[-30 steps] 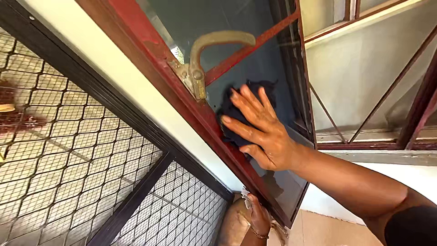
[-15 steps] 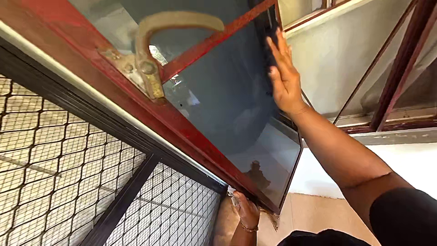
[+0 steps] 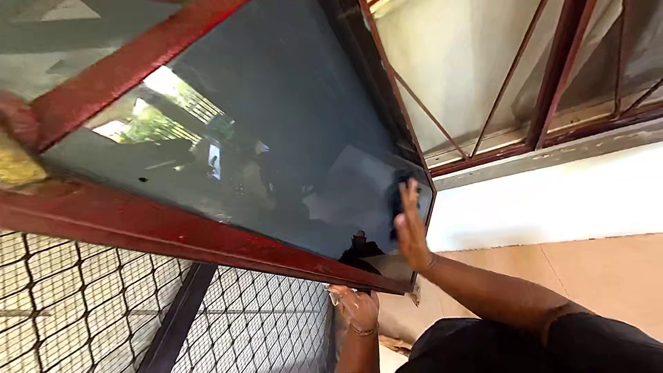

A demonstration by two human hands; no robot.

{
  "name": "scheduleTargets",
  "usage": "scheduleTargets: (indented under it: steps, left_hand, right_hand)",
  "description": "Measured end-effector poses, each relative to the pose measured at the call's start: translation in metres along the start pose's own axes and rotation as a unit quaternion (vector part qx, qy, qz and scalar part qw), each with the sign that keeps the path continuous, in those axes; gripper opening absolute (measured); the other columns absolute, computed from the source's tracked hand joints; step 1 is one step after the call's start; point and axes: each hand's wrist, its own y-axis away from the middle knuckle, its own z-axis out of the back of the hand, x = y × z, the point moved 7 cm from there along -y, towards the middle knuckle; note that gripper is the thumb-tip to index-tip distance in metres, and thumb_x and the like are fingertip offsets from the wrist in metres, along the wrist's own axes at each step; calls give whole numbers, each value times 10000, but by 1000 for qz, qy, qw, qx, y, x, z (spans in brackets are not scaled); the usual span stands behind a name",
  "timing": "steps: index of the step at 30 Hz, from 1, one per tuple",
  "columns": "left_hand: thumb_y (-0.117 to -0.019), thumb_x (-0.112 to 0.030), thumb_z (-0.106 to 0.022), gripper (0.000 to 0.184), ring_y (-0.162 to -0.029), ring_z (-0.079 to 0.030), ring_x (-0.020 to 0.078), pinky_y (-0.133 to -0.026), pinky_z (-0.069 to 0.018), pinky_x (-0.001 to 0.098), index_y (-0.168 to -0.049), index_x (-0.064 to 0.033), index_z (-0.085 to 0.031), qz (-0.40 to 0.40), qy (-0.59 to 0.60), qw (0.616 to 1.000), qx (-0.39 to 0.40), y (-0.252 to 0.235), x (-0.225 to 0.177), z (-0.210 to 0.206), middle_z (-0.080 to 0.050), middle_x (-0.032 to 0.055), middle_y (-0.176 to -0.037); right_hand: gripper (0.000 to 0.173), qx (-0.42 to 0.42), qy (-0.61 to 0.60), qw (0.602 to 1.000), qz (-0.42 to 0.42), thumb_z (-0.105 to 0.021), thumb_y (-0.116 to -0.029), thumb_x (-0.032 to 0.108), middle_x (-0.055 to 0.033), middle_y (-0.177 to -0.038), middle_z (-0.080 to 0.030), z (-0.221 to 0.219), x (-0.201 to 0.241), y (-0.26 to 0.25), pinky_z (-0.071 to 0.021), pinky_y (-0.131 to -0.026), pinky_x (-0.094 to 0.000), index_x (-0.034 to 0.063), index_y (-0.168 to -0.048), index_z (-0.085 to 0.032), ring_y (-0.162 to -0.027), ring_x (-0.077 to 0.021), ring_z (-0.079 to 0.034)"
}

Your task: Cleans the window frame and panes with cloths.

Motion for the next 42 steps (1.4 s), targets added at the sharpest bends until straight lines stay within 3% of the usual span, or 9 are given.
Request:
scheduleTargets:
  steps: [3,6,8,11,14,20,26,34,42]
  left_hand:
    - [-996,-635,-408,402,-1142,-628,-77,-997,-524,201,-1251,-431,-642,5,13,1000,7,0,-4,-4,-714,-225,-1174]
    - [-982,-654,-420,408,-1133,-636,-70,-980,-536,211,-1244,-437,-646,16,12,1000,8,0,-1,0,-720,-220,-1159]
    - [-959,-677,-442,415,-1128,-641,-65,-966,-553,231,-1241,-451,-645,29,16,999,5,2,3,5,-723,-221,-1153]
    - [-956,-673,-454,393,-1123,-646,-62,-954,-560,229,-1219,-455,-648,23,25,999,6,3,4,3,-725,-222,-1143]
    - [-960,-665,-458,391,-1125,-647,-55,-954,-559,228,-1234,-452,-638,14,28,999,13,2,4,1,-722,-220,-1151]
    - [-967,-655,-457,380,-1115,-648,-61,-944,-560,224,-1228,-446,-638,22,30,999,12,2,3,-1,-723,-223,-1140]
    - [-963,-668,-445,384,-1105,-649,-68,-935,-560,215,-1217,-453,-636,26,29,999,13,3,3,1,-724,-230,-1127]
    - [-971,-654,-443,373,-1114,-638,-76,-954,-548,214,-1208,-435,-631,23,47,998,28,2,5,-2,-716,-235,-1130]
    - [-928,-690,-480,404,-1061,-657,-75,-928,-562,218,-1153,-395,-639,85,73,993,28,23,4,-26,-727,-227,-1055]
  right_hand:
    - [624,79,-6,979,187,-177,-1117,487,-146,-1619,-412,-27,95,-4,-94,-1277,-531,122,-1507,-500,-1571,-255,-243]
    - [569,98,30,959,264,-182,-1118,482,-64,-1621,-416,-24,85,2,-95,-1284,-466,177,-1490,-487,-1563,-178,-251]
    - [548,59,91,972,208,-185,-1122,480,-38,-1631,-395,-11,21,6,-152,-1282,-474,207,-1509,-461,-1559,-181,-261]
    - [581,-4,100,995,-24,-269,-1113,322,-270,-1652,-277,27,-105,-2,-181,-1274,-553,-48,-1546,-385,-1563,-386,-224]
    - [575,-42,68,975,-208,-274,-1105,246,-243,-1699,-139,44,-168,25,-159,-1291,-456,-25,-1611,-239,-1589,-331,-149]
    - [676,96,31,974,-204,-340,-1107,314,-384,-1644,-110,19,-82,155,-161,-1296,-489,-154,-1569,-180,-1572,-442,-128]
    - [646,57,14,991,-119,-268,-1106,295,-386,-1641,-124,16,-90,132,-89,-1300,-500,-157,-1562,-198,-1579,-432,-100]
    - [555,-63,43,930,-360,-269,-1127,251,-218,-1717,-40,54,-191,32,-139,-1287,-481,50,-1639,-198,-1596,-339,-93]
    - [578,17,-59,859,-508,-293,-1142,243,-207,-1691,-208,48,-106,141,-280,-1243,-434,27,-1642,-98,-1533,-283,-319]
